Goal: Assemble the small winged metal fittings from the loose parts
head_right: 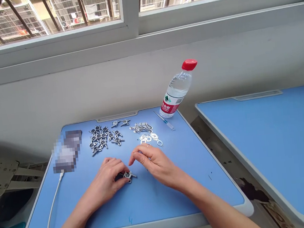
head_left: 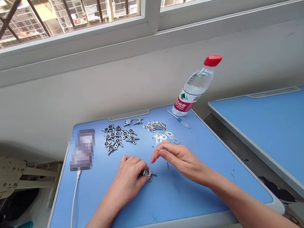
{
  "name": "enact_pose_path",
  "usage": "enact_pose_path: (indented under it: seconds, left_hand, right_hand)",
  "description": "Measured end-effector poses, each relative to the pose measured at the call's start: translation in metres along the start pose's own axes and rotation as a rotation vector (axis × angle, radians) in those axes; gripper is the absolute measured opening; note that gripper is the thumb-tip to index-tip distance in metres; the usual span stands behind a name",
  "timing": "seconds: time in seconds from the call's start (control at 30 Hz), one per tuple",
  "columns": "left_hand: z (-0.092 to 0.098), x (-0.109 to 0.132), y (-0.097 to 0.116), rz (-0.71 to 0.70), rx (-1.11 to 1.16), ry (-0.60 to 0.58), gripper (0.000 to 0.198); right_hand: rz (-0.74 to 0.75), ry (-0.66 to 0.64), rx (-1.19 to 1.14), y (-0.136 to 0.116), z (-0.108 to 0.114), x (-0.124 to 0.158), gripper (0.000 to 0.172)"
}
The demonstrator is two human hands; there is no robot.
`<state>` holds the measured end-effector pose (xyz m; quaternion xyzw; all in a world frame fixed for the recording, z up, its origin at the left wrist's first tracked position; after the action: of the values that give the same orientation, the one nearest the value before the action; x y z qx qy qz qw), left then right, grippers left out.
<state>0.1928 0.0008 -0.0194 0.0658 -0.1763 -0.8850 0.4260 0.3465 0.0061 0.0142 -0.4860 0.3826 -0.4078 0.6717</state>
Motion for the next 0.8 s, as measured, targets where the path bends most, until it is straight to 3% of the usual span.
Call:
enact_pose_path:
  seconds: [0.17,0.47,0.8]
  left_hand:
    - [0.001,-0.002,0.001,0.002,-0.003,-0.006,0.011]
    - [-0.001,0.0,0.001,-0.004,-0.014,-0.009,0.008]
    - [0.002,-0.001,0.003,-0.006,-0.023,-0.014,0.01]
  right_hand:
    - [0.002,0.003,0.028,-0.003,0.001,0.0,0.043]
    - [0.116,-0.127,-0.027,-0.008,-0.009,0.003,0.04]
    - [0.123,-0.195,0.052,-0.004,-0.017,0.004,0.036]
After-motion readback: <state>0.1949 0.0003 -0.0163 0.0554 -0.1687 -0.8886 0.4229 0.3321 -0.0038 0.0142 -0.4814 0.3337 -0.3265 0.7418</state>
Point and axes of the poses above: each hand's wrist, its own x-axis away from the middle knuckle, its own z-axis out of the back of the hand, y = z × x, the point moved 5 cm from there along -x, towards the middle knuckle, and after that the axes turned 12 degrees about -x, right-handed, at the moved point
